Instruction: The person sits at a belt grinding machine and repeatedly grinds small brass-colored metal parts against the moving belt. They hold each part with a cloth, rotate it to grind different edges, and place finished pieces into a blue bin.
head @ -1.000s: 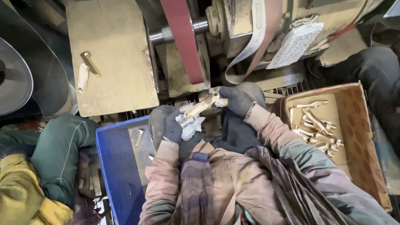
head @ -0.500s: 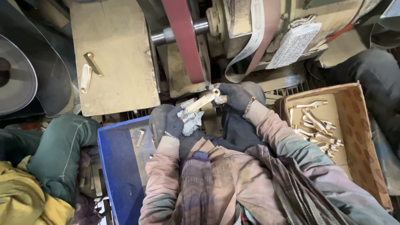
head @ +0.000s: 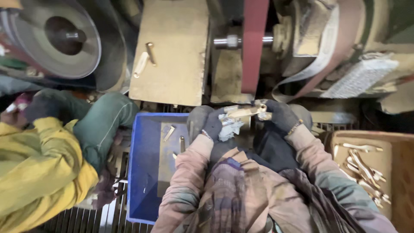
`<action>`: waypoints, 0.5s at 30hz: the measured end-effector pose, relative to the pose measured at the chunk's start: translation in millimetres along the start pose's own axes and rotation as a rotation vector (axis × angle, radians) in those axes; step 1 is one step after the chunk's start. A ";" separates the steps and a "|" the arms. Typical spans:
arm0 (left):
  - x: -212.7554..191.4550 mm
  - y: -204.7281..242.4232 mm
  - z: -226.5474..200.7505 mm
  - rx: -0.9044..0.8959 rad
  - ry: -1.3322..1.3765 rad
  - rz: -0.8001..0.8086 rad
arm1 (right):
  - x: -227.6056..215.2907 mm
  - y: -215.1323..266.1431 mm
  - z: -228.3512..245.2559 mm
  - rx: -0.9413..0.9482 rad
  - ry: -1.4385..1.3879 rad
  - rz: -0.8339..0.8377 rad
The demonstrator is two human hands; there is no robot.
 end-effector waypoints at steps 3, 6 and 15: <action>2.2 -0.5 -3.8 0.008 -0.008 0.014 | 2.5 0.0 2.1 0.034 -0.081 0.010; 0.4 0.8 -7.7 0.014 -0.020 0.016 | 2.1 -1.0 6.7 0.097 0.074 0.025; -7.5 11.7 -12.8 0.007 -0.026 0.031 | 6.2 5.4 -0.9 0.155 -0.328 0.141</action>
Point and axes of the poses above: each hand's wrist, its own y-axis away from the middle knuckle, its own x-axis out of the palm, z = x × y, the point moved 1 cm from there along -y, towards the middle knuckle, and after that the axes turned 7 degrees about -x, right-handed, at the moved point
